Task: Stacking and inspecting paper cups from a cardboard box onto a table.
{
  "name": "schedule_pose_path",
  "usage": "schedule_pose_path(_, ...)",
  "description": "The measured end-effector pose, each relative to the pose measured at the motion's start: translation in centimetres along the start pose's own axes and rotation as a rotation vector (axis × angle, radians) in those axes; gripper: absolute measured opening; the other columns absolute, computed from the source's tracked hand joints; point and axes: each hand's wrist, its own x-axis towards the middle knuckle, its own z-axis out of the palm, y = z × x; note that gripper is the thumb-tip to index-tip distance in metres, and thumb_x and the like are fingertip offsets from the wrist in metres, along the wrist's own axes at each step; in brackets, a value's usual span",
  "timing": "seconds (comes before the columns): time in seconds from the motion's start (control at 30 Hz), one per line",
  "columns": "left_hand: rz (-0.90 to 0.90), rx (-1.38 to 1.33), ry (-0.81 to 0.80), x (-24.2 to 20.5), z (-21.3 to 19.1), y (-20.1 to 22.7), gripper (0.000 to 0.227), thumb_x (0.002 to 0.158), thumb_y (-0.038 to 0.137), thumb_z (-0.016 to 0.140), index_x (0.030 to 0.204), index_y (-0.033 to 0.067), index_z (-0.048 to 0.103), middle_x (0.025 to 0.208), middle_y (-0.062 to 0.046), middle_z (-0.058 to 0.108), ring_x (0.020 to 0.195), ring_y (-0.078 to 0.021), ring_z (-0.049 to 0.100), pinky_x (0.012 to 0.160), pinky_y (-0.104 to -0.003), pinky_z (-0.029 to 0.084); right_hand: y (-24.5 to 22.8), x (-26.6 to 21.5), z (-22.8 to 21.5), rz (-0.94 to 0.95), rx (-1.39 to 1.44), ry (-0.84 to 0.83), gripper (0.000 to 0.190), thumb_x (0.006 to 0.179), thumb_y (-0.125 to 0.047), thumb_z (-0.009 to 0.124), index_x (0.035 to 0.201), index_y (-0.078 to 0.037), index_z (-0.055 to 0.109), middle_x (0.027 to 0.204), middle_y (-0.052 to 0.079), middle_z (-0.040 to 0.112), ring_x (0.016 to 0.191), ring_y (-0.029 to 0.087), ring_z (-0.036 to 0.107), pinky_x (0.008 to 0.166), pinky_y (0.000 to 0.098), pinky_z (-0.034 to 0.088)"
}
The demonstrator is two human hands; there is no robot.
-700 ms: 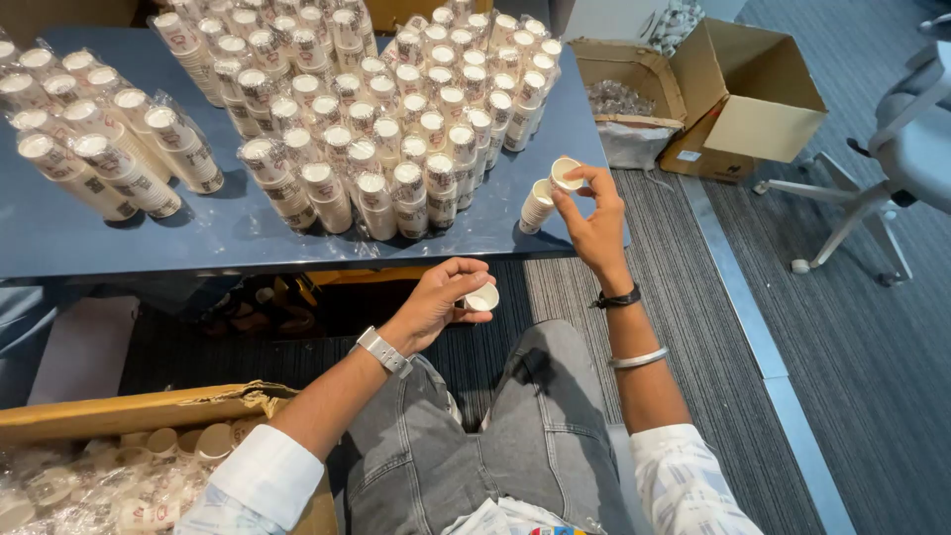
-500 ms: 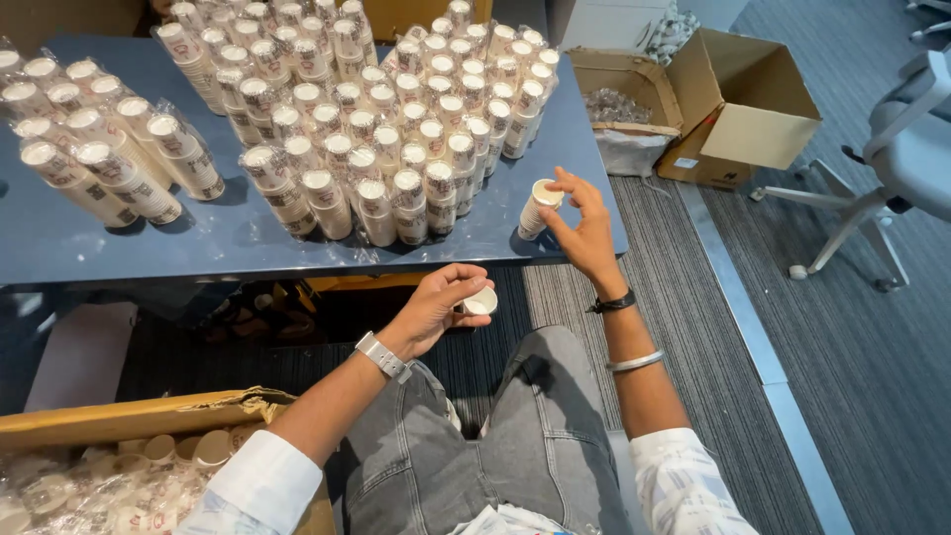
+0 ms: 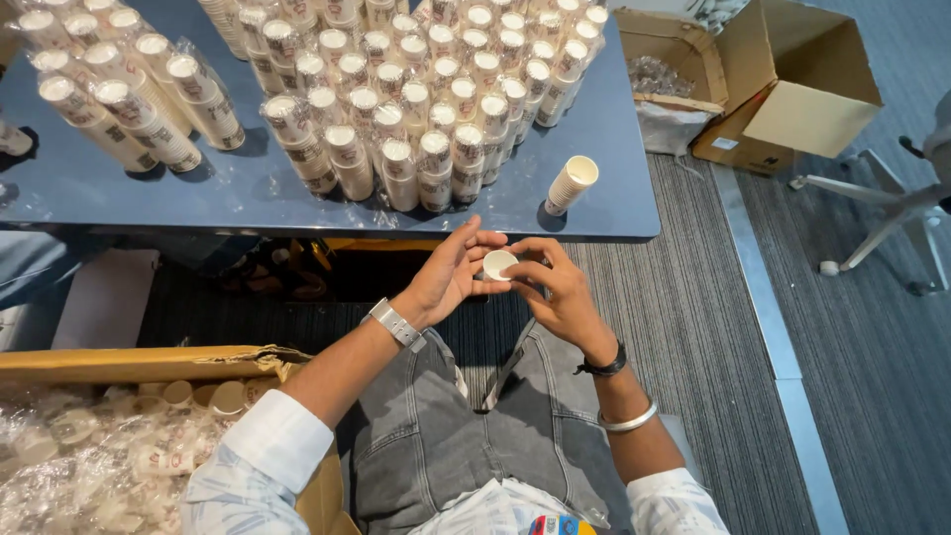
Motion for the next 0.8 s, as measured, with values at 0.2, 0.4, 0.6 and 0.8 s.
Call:
schedule_pose_path(0.2, 0.014, 0.256, 0.086, -1.3, 2.5, 2.0, 0.065, 0.091, 0.062, 0.049, 0.125, 0.0076, 0.060, 0.122, -0.008, 0.067, 0.113, -0.0151, 0.068, 0.075, -0.043, 0.062, 2.2, -0.4, -0.1, 0.167, 0.250, 0.216, 0.016, 0.090, 0.003, 0.074, 0.106, -0.003, 0.073, 0.121, 0.009, 0.064, 0.097, 0.018, 0.069, 0.079, 0.0279, 0.060)
schedule_pose_path(0.4, -0.022, 0.329, 0.154, -0.7, 1.2, 0.8, 0.059, 0.096, 0.056, 0.052, 0.122, 0.0045, 0.062, 0.109, -0.010, 0.070, 0.096, -0.0165, 0.070, 0.076, -0.038, 0.064, 2.7, 3.5, -4.3, 0.071, -0.052, 0.550, 0.014, 0.096, 0.004, 0.072, 0.109, -0.002, 0.073, 0.120, 0.010, 0.065, 0.101, 0.017, 0.068, 0.075, 0.0248, 0.061)
schedule_pose_path(0.6, -0.013, 0.360, 0.131, -1.1, 1.8, 1.3, 0.056, 0.097, 0.055, 0.050, 0.119, 0.0049, 0.062, 0.106, -0.009, 0.071, 0.093, -0.0150, 0.071, 0.076, -0.036, 0.064, 5.4, 5.4, -6.1, 0.064, -0.376, 0.555, 0.017, 0.096, 0.000, 0.074, 0.111, -0.007, 0.075, 0.119, 0.009, 0.067, 0.107, 0.026, 0.067, 0.083, 0.0337, 0.057)
schedule_pose_path(0.8, -0.016, 0.345, 0.125, -0.9, 1.5, 1.1, 0.057, 0.097, 0.056, 0.051, 0.118, 0.0046, 0.062, 0.105, -0.009, 0.071, 0.092, -0.0151, 0.071, 0.076, -0.036, 0.063, 6.4, 4.9, -5.6, 0.034, -0.549, 0.378, 0.036, 0.095, -0.016, 0.075, 0.130, -0.011, 0.068, 0.139, 0.012, 0.061, 0.128, 0.036, 0.058, 0.106, 0.0445, 0.048)
